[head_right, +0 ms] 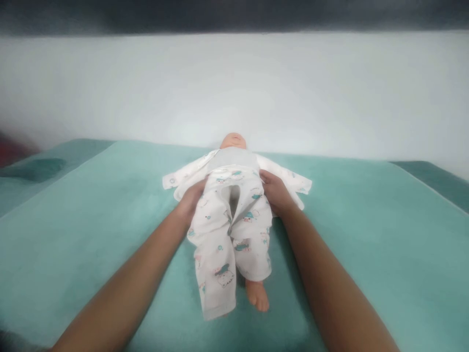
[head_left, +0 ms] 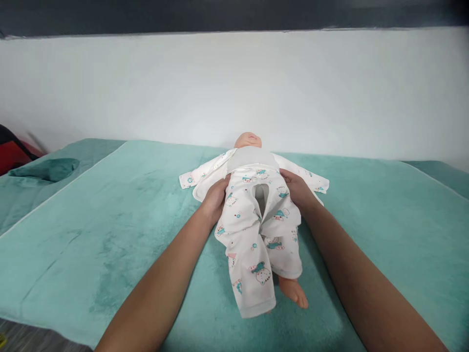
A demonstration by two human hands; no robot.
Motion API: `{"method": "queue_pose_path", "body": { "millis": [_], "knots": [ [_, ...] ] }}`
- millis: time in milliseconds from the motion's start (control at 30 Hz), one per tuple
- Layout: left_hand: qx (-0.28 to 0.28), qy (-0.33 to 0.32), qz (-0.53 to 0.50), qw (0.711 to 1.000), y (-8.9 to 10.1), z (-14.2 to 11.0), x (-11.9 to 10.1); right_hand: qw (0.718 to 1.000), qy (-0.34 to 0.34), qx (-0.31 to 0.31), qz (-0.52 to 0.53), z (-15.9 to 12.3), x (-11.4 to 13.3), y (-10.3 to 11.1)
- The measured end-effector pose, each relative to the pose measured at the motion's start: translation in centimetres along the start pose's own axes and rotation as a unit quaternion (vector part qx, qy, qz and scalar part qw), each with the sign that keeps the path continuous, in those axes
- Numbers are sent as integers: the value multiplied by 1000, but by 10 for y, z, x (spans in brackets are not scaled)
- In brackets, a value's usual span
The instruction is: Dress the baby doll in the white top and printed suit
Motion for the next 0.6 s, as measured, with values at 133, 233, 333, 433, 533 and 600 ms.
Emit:
{"method": "queue_pose_path", "body": {
  "millis": [133, 233, 333, 433, 533, 600],
  "knots": [
    [-57, -38, 79, 995, 0, -4, -10, 999, -11, 17, 34, -2, 3, -1],
    [-85, -66, 145, 984, -1, -7, -16, 999, -20, 15, 45, -1, 1, 0],
    [-102, -116, 217, 964, 0, -5, -19, 1000, -17, -10, 14, 2, -6, 5],
    [-120, -209, 300, 923, 5, 1, -23, 997, 20, -41, -68, 4, -11, 14],
    [-107, -318, 353, 873, 8, 7, -28, 976, 81, -87, -183, -1, -7, 20],
    [-82, -373, 365, 849, 8, 9, -30, 950, 140, -124, -250, -7, 2, 21]
  ]
}}
Point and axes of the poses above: each hand's wrist, its own z-axis towards the middle knuckle, its own y-axis out of the back of the hand, x = y × z, the point moved 4 cm from there along z, towards the middle knuckle, and after that the axes turned 7 degrees about -x, right-handed, at the moved point
